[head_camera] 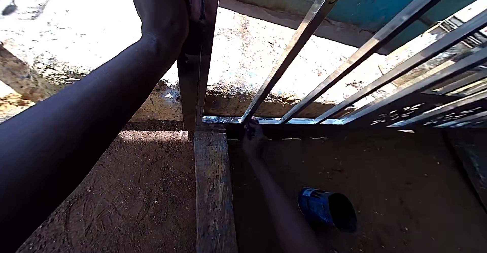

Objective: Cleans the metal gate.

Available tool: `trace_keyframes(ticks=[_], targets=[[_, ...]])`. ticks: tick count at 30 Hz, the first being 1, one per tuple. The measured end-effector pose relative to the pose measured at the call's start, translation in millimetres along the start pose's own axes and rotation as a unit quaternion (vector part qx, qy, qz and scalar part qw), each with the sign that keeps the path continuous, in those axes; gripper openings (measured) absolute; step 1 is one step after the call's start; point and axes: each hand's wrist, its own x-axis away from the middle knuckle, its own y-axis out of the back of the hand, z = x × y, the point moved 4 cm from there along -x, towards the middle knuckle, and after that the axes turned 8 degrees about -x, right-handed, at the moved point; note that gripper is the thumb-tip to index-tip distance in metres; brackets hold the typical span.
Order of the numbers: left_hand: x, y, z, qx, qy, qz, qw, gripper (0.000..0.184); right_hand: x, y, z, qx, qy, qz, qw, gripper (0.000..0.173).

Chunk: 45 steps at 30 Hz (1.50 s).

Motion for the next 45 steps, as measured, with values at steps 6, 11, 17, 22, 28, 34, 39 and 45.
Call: trace_keyframes(ticks=[6,11,17,22,28,34,39,45], targets=[[0,-1,-2,-0.011,-0.023,-0.021,0.999,0.033,-32,25,3,0.028,-0.13,-0.019,0.991,0.032],[-3,-2,-2,-0.017,-0.04,-0.015,0.999,0.037,-35,17,16,0.069,-0.119,0.113,0.984,0.05],[-2,-2,0,0.009,-0.01,-0.025,1.0,0.034,-66,25,16,0.093,-0.157,0.141,0.973,0.048],[0,-2,1,-0.006,-0.015,-0.034,0.999,0.033,-69,35,11,0.134,-0.118,0.101,0.979,0.028],[-3,-2,0,-0.003,-0.032,-0.023,0.999,0.033,-72,39,3,0.152,-0.154,0.105,0.971,0.031],[-1,1,0,-0.046,-0.036,-0.013,0.998,0.037,-39,19,22,0.11,-0.08,0.086,0.987,0.021],[-1,-1,-1,-0.038,-0.049,-0.008,0.998,0.034,-45,47,-16,0.173,-0.08,-0.023,0.981,0.033],[-2,-3,-3,0.032,-0.035,0.003,0.999,0.042,-3,-1,-4,0.13,0.027,0.021,0.991,0.036]])
